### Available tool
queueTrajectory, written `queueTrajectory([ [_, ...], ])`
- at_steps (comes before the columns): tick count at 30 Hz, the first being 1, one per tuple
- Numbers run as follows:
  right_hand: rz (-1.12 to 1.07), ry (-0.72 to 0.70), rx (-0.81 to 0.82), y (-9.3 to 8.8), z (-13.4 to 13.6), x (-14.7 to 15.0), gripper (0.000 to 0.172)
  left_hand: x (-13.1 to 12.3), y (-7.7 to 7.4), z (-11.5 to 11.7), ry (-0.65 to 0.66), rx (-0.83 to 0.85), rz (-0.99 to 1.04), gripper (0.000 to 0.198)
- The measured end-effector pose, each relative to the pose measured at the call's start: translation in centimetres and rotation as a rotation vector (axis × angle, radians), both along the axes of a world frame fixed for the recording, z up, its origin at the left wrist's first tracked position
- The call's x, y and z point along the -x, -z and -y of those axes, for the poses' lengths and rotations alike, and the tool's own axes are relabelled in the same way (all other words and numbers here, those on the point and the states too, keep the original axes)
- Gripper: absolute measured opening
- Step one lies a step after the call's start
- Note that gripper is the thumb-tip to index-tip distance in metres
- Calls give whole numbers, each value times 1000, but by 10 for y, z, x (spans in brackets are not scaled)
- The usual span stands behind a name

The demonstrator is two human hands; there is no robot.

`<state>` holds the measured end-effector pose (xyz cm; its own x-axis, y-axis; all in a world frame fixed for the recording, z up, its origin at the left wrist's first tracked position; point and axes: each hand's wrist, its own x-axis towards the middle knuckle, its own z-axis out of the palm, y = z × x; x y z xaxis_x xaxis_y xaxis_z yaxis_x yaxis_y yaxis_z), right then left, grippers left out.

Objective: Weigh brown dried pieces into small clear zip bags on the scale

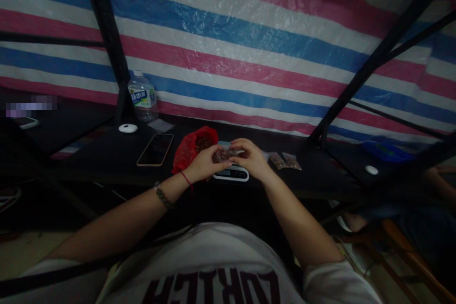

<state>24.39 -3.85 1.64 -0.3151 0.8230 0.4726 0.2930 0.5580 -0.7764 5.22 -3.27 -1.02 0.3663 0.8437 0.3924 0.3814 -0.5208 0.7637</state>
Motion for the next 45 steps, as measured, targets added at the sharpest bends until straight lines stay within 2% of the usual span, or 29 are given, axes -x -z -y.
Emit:
queueTrajectory([
  [3, 16, -10, -40, -5, 6, 2, 30, -2, 2, 3, 52, -1, 35, 48],
  [10, -133, -48, 12, -4, 5, 1, 49, -4, 7, -1, 102, 78, 197, 50],
  [15, 19, -73, 48, -6, 8, -3, 64, -1, 1, -2, 72, 180, 325, 43],
  [20, 122, -70, 5, -1, 2, -2, 55, 0, -2, -1, 149, 453, 610, 41],
  [24, 138, 118, 28, 12, -16, -3, 42, 2, -5, -2, 153, 676, 826, 32],
  [26, 160, 159, 41, 18, -23, -6, 44, 4, -8, -2, 175, 785, 889, 29],
  [28, 143, 126, 44, 22, -26, -8, 56, 6, -11, -3, 214, 864, 935, 29],
  [30, 99, 69, 22, 25, -27, -10, 64, 7, -13, -3, 244, 904, 961, 31],
  [33, 109, 29, 4, 29, -29, -11, 54, 8, -13, -4, 276, 926, 973, 32],
  [36, 189, 122, -38, 37, -37, -12, 43, 8, -10, -5, 301, 932, 977, 32],
  [39, 319, 241, -151, 47, -48, -14, 38, 9, -10, -4, 303, 940, 984, 32],
  [42, 457, 267, -219, 58, -56, -18, 34, 8, -13, -1, 292, 957, 991, 32],
  [45, 506, 293, -260, 65, -58, -21, 35, 8, -15, 1, 281, 971, 978, 31],
])
